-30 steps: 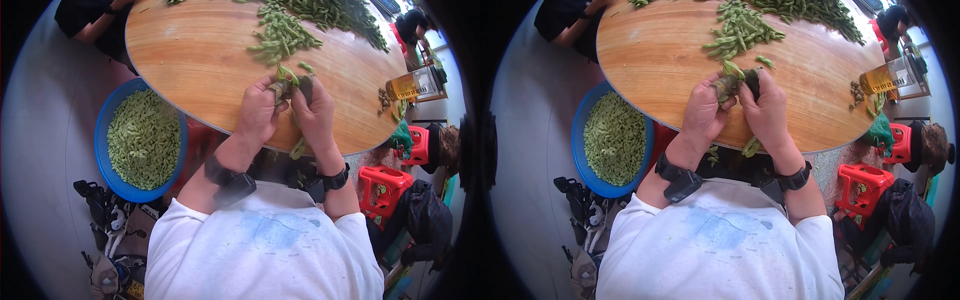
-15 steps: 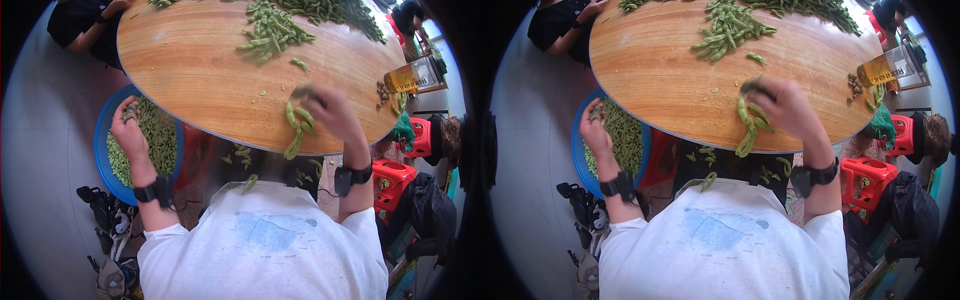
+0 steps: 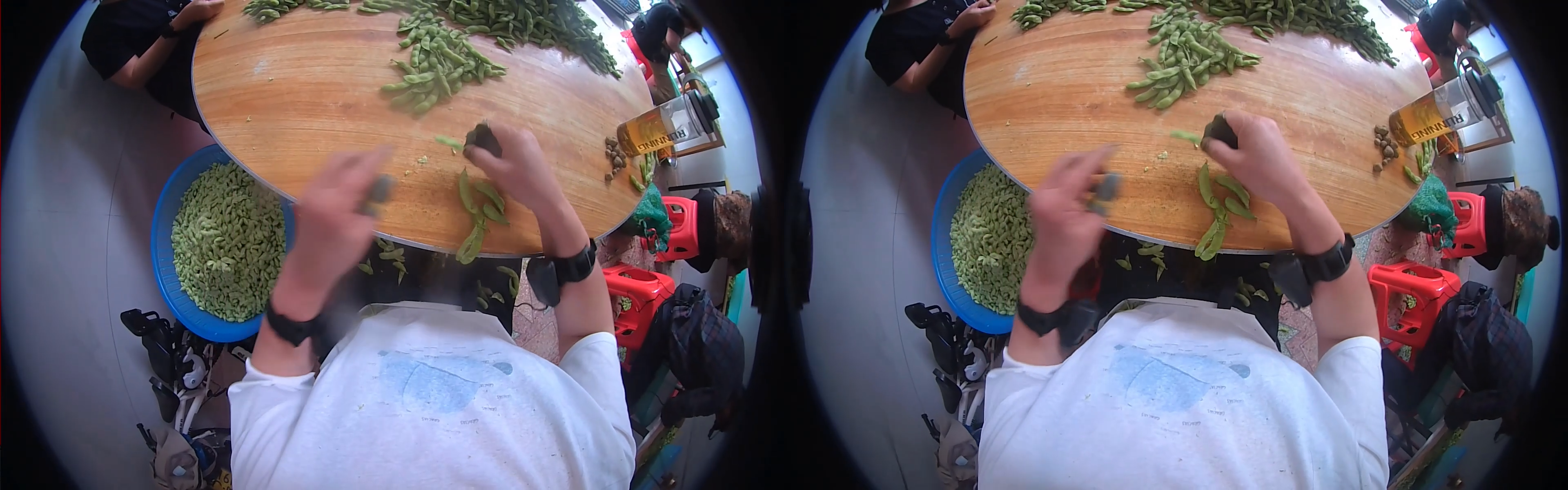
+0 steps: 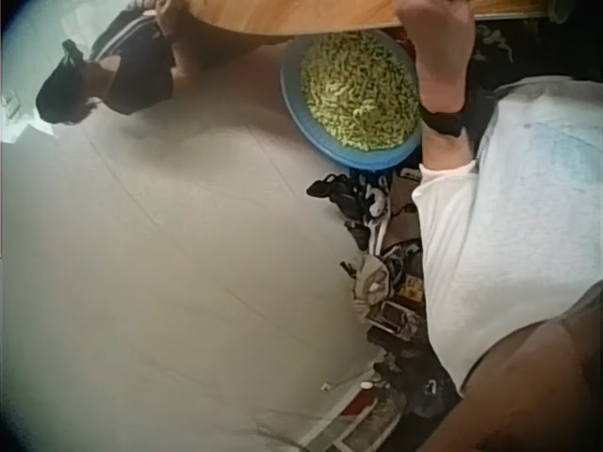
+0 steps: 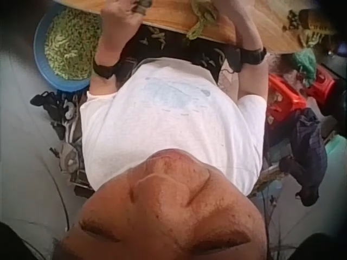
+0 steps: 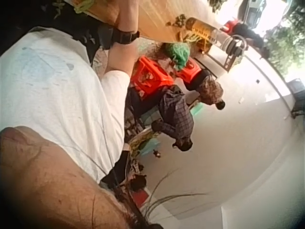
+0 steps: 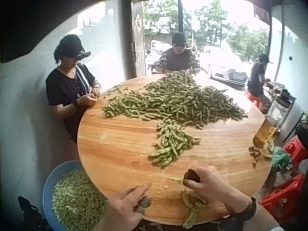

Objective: The person is peeling edamame beans from their pods by hand and placing them in a bin.

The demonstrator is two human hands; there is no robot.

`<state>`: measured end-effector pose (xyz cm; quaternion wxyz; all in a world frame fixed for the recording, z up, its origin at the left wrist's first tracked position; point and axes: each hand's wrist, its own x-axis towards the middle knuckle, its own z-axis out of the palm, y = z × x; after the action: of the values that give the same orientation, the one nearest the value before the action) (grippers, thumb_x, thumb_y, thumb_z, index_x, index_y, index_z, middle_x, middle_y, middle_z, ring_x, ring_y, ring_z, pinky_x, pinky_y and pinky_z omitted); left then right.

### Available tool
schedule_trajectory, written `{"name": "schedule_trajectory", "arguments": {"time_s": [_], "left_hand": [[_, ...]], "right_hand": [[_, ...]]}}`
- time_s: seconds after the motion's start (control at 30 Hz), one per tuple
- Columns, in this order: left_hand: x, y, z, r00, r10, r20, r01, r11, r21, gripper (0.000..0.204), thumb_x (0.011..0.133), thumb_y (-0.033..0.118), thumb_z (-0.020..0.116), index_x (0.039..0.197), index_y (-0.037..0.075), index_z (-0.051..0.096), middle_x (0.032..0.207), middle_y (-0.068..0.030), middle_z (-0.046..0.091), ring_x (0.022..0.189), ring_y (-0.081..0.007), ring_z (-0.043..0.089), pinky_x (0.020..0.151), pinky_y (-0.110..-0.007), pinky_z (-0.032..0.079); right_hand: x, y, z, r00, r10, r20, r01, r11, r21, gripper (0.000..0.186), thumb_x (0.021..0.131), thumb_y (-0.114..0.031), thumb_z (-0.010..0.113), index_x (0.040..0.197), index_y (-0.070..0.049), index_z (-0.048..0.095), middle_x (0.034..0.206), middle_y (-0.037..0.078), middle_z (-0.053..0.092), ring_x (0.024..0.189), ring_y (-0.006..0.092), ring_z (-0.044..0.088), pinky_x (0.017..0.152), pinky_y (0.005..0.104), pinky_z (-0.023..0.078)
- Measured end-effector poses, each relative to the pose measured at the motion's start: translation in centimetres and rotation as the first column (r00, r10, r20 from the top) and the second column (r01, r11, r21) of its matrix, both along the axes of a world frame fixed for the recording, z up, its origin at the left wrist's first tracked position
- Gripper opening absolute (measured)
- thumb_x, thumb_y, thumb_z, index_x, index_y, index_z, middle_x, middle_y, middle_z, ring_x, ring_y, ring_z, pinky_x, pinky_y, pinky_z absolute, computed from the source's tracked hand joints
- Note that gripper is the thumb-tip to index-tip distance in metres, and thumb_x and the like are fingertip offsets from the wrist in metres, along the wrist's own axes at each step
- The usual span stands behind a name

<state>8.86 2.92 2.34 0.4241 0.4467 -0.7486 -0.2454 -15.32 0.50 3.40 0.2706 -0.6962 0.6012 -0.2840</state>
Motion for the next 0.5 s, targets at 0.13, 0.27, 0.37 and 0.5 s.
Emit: {"name": "schedule_trajectory", "arguments": {"time_s": [0.13, 0.27, 0.37, 0.5], "left_hand": [[-4.4, -1.6, -0.9, 0.983, -0.112, 0.149, 0.148, 0.954, -0.262, 0.041, 0.063, -0.004, 0.060, 0.103, 0.005, 0.062, 0.086, -0.0136, 0.059, 0.077, -0.0304, 0.058, 0.067, -0.037, 0.048], [-6.5, -2.7, -1.1, 0.947, -0.159, -0.281, 0.203, 0.970, 0.134, 0.015, 0.076, 0.000, 0.066, 0.091, 0.001, 0.066, 0.079, -0.0067, 0.062, 0.069, -0.0166, 0.059, 0.059, -0.027, 0.046], [-7.4, -3.2, -2.9, 0.525, 0.018, -0.851, 0.524, 0.780, 0.340, 0.016, 0.081, 0.000, 0.061, 0.097, 0.003, 0.064, 0.085, -0.0046, 0.063, 0.068, -0.0098, 0.055, 0.060, -0.023, 0.044], [-8.6, -2.4, -3.0, 0.228, 0.302, -0.926, 0.693, 0.617, 0.372, 0.019, 0.085, 0.000, 0.055, 0.102, 0.005, 0.060, 0.092, -0.0070, 0.063, 0.069, -0.0094, 0.053, 0.060, -0.023, 0.044]], "right_hand": [[0.6, 2.7, 1.2, 0.978, 0.002, 0.209, -0.025, 0.994, 0.108, 0.016, 0.078, -0.011, 0.063, 0.075, 0.003, 0.057, 0.056, 0.005, 0.054, 0.053, 0.0065, 0.049, 0.048, 0.0264, 0.041], [0.4, 3.8, 1.2, 0.701, -0.155, 0.696, 0.016, 0.979, 0.202, 0.014, 0.092, -0.017, 0.052, 0.091, -0.003, 0.056, 0.067, -0.005, 0.048, 0.056, 0.0023, 0.040, 0.047, 0.0196, 0.031], [0.4, 4.3, 0.8, 0.607, -0.203, 0.768, -0.077, 0.947, 0.311, 0.019, 0.097, -0.020, 0.041, 0.093, -0.005, 0.051, 0.068, -0.003, 0.046, 0.054, 0.0031, 0.040, 0.046, 0.0182, 0.030], [0.8, 4.5, 0.3, 0.517, -0.225, 0.826, -0.157, 0.923, 0.350, 0.021, 0.097, -0.021, 0.040, 0.088, -0.005, 0.051, 0.067, -0.003, 0.046, 0.052, 0.0040, 0.040, 0.045, 0.0184, 0.029]]}}
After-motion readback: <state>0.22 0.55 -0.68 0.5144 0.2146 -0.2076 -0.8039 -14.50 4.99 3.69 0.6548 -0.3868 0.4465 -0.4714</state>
